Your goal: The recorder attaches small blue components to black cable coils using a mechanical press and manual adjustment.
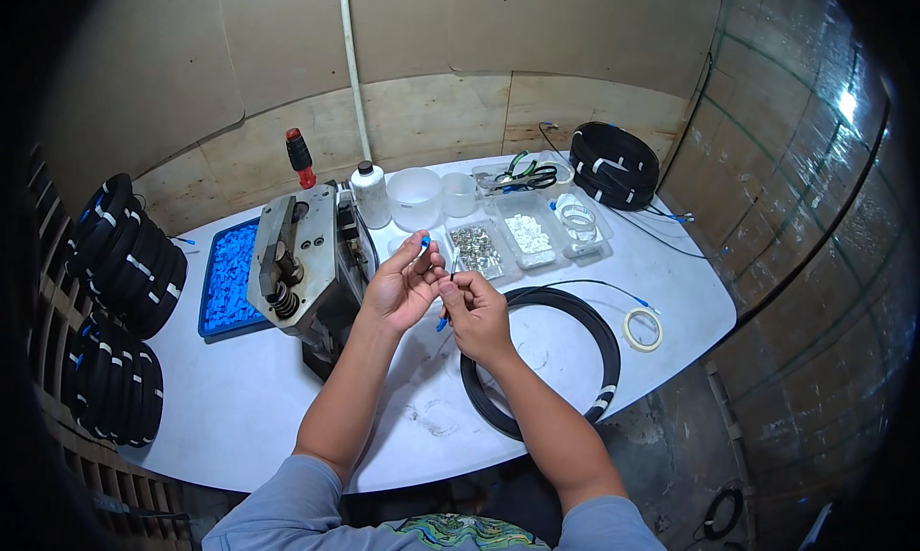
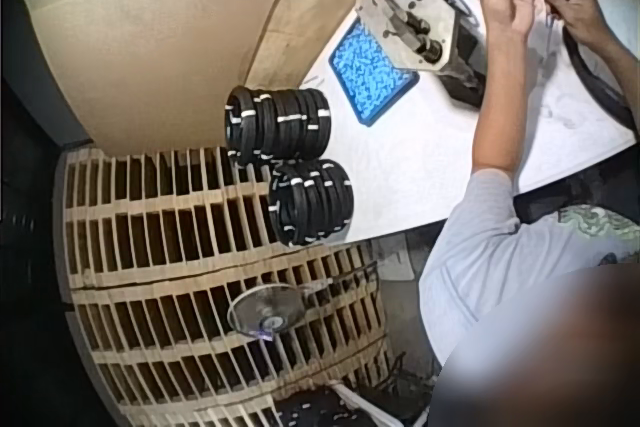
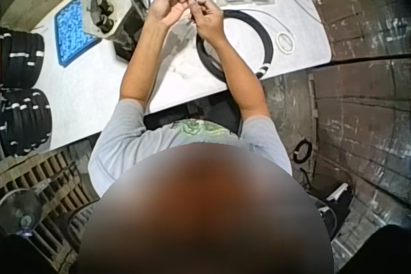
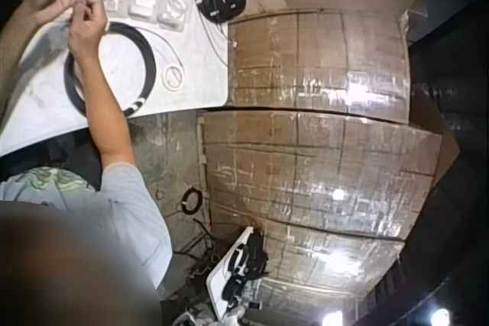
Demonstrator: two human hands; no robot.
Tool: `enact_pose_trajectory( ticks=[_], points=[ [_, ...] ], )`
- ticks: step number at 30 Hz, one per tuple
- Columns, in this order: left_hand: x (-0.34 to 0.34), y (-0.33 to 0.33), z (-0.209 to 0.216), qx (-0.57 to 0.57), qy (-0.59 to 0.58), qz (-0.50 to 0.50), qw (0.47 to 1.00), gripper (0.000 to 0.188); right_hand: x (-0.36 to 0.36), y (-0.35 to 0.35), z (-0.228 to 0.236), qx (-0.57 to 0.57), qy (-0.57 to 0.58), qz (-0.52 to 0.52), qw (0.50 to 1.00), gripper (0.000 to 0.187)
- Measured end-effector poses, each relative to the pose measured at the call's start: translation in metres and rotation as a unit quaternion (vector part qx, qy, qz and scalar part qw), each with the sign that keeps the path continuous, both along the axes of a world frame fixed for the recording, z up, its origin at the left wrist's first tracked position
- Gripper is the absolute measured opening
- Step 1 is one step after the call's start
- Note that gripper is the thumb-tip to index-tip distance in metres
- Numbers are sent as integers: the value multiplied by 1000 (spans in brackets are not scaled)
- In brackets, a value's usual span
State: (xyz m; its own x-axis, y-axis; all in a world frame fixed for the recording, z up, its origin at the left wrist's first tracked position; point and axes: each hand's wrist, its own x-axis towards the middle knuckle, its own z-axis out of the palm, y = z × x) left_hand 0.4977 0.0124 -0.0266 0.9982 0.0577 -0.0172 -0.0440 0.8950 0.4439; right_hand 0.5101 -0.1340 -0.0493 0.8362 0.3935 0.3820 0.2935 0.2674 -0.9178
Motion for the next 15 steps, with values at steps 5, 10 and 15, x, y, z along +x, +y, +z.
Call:
enact_pose_trajectory(
  ticks=[5, 10, 15],
  points=[
    [0, 1, -2, -17, 0, -2, 1000, 13, 0, 0, -1, 6, -1, 0, 1000, 22],
    [0, 0, 1, -10, -1, -2, 1000, 15, 0, 0, 0, -2, -7, 1, 1000, 22],
    [1, 2, -2, -7, -2, -6, 1000, 15, -2, 0, 1, -5, -3, 6, 1000, 22]
  ],
)
